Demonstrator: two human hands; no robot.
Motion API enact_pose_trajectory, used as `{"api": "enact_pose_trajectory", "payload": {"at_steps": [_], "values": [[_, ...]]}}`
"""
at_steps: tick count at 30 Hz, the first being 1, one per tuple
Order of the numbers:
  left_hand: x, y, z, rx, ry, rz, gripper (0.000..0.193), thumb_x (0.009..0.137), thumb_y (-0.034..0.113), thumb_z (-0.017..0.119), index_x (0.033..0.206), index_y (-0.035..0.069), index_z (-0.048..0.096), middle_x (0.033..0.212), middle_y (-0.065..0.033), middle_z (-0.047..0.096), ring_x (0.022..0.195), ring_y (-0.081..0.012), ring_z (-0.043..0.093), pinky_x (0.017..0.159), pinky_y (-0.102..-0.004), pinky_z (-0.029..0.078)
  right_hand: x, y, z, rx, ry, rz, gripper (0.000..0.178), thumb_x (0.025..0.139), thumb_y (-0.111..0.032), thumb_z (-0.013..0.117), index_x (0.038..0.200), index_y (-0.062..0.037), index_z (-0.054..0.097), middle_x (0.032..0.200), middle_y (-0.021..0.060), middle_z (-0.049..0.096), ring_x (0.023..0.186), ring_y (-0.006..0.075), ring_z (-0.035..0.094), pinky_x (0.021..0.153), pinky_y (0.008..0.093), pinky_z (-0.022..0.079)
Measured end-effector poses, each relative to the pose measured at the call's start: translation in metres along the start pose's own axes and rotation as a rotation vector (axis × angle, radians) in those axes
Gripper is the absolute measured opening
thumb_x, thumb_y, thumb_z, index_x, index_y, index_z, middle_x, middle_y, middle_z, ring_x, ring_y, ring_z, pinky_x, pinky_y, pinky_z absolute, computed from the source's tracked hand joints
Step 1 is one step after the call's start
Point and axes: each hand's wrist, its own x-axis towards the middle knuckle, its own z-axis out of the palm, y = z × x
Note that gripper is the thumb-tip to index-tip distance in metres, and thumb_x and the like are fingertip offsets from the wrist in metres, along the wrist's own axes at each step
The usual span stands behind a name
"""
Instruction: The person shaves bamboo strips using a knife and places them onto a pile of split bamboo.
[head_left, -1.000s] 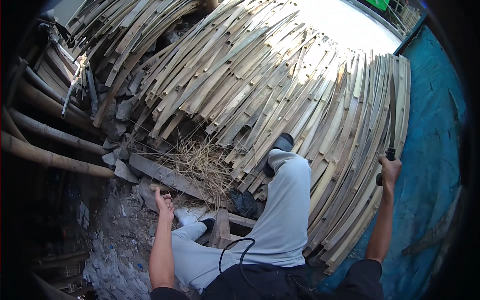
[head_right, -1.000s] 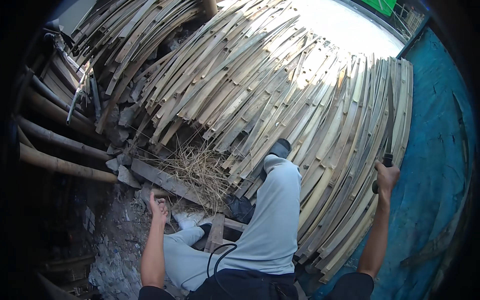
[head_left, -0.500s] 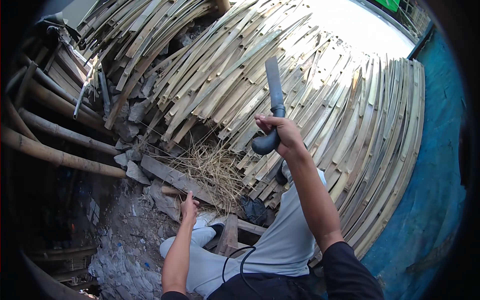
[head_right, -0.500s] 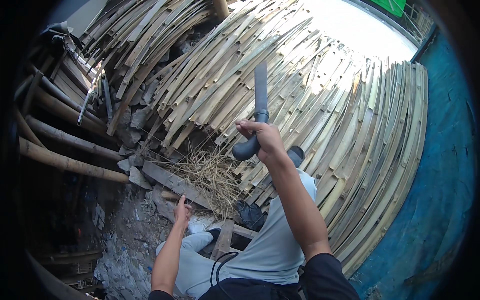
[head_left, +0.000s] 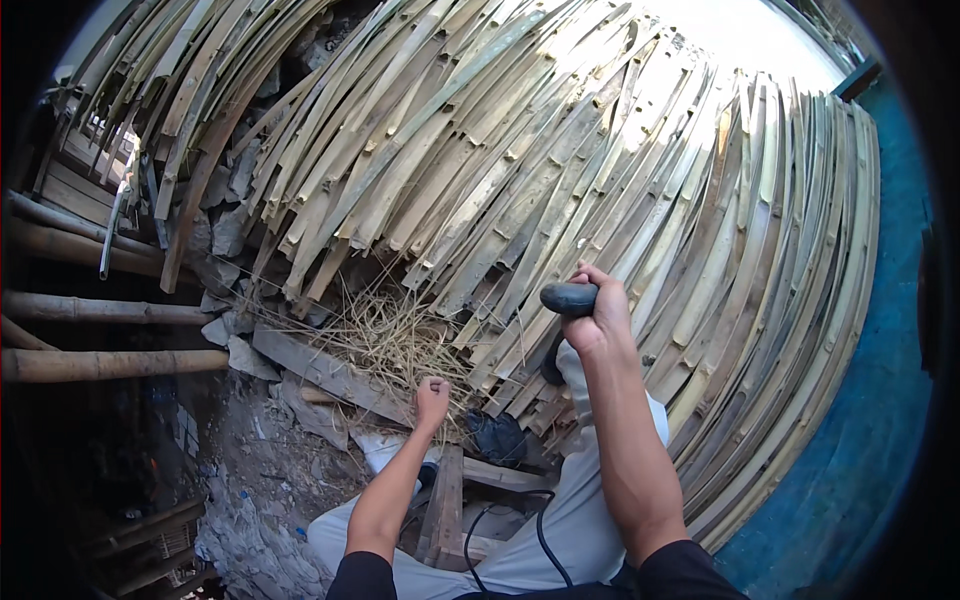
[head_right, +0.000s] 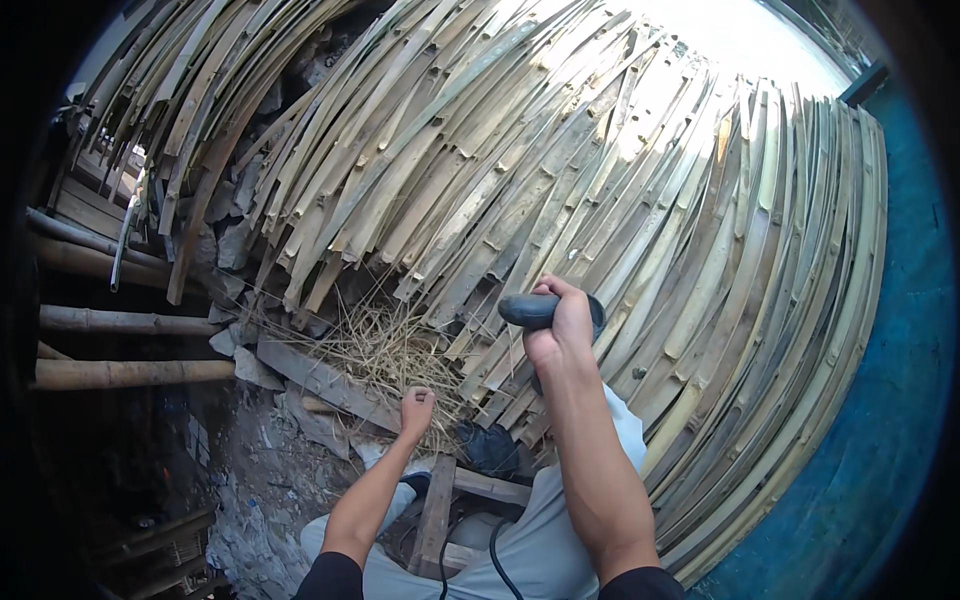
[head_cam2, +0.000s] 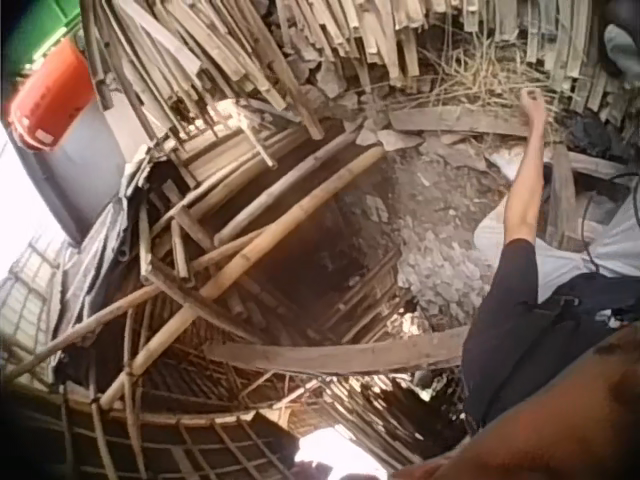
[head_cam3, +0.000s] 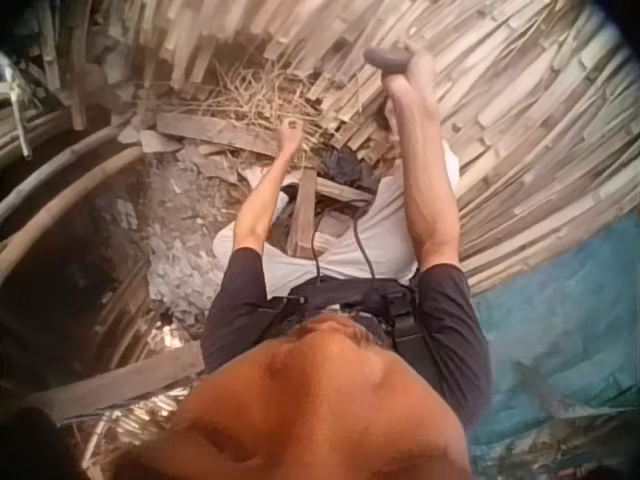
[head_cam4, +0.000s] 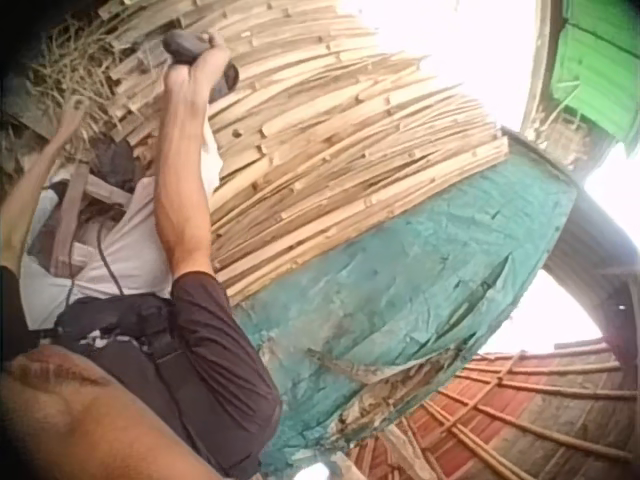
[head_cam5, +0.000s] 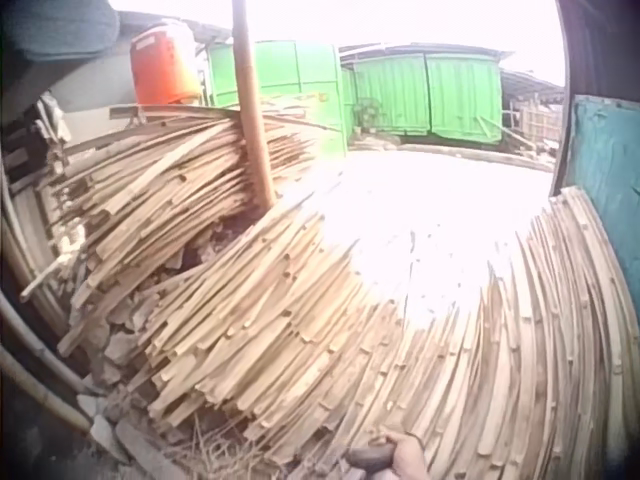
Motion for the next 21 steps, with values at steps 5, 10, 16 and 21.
{"api": "enact_pose_trajectory", "payload": {"at_steps": [5, 10, 16, 21], "values": [[0.073, 0.061, 0.107, -0.119, -0.097, 0.072, 0.03, 0.082, 0.016, 0.067, 0.103, -0.001, 0.056, 0.095, -0.0152, 0.065, 0.085, -0.0253, 0.063, 0.078, -0.0365, 0.05, 0.004, -0.01, 0.002, -0.101, 0.104, -0.279, 0.012, 0.083, 0.003, 0.058, 0.091, 0.0017, 0.049, 0.078, 0.0076, 0.055, 0.065, 0.0131, 0.055, 0.06, 0.0241, 0.05], [0.115, 0.081, 0.163, 0.066, -0.163, 0.242, 0.036, 0.08, 0.017, 0.07, 0.108, 0.0, 0.056, 0.099, -0.0185, 0.062, 0.096, -0.0314, 0.06, 0.087, -0.0411, 0.047, 0.005, -0.024, 0.008, -0.055, 0.192, -0.456, 0.008, 0.084, 0.0, 0.059, 0.086, -0.0005, 0.051, 0.076, 0.0061, 0.055, 0.066, 0.0136, 0.054, 0.065, 0.0256, 0.05], [0.137, 0.082, 0.174, 0.574, -0.141, 0.526, 0.043, 0.078, 0.014, 0.07, 0.115, 0.003, 0.053, 0.114, -0.0164, 0.058, 0.114, -0.0326, 0.049, 0.101, -0.043, 0.035, 0.004, -0.03, 0.012, 0.0, 0.173, -0.32, 0.009, 0.084, 0.002, 0.058, 0.088, -0.0005, 0.05, 0.076, 0.006, 0.054, 0.066, 0.0133, 0.054, 0.065, 0.0256, 0.051], [0.128, 0.086, 0.191, 0.767, -0.26, 0.228, 0.042, 0.081, 0.019, 0.068, 0.117, 0.004, 0.053, 0.123, -0.0147, 0.058, 0.125, -0.0293, 0.042, 0.101, -0.0456, 0.031, 0.005, -0.03, 0.017, 0.037, 0.23, -0.277, 0.014, 0.084, 0.002, 0.057, 0.094, 0.0007, 0.047, 0.078, 0.0061, 0.053, 0.067, 0.0128, 0.055, 0.063, 0.0238, 0.053]]}}
